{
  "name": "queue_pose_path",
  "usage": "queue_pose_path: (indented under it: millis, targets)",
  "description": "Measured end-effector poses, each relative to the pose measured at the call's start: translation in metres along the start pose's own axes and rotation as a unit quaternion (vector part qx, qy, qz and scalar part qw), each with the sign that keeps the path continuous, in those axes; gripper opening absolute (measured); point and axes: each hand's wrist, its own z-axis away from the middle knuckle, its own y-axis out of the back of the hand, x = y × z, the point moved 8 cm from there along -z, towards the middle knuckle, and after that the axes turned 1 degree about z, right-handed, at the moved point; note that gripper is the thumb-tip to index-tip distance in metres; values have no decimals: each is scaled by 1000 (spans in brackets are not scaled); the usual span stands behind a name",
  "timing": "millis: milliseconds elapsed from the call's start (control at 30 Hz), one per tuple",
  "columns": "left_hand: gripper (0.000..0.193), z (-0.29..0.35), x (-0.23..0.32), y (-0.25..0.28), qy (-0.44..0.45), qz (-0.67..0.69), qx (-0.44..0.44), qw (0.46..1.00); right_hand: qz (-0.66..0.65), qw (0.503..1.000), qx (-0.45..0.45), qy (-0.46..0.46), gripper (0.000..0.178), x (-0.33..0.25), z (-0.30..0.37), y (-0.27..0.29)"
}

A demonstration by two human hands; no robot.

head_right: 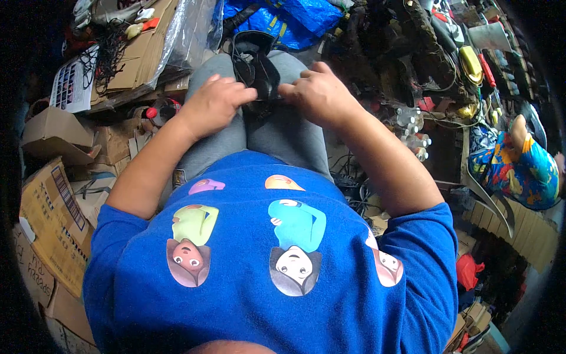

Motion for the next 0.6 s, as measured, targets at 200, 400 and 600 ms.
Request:
queue_pose_path:
  millis: [200,400,600]
  targets:
    - [14,106,-84,65,200,12,66,978,-67,965,-49,-247,5,99,101,-30]
    - [11,82,-67,128,116,536,219,807,-732,580,273,-230,24,121,85,0]
    - [30,18,43,105,-74,799,-27,596,-879,458,134,10,14,33,2,45]
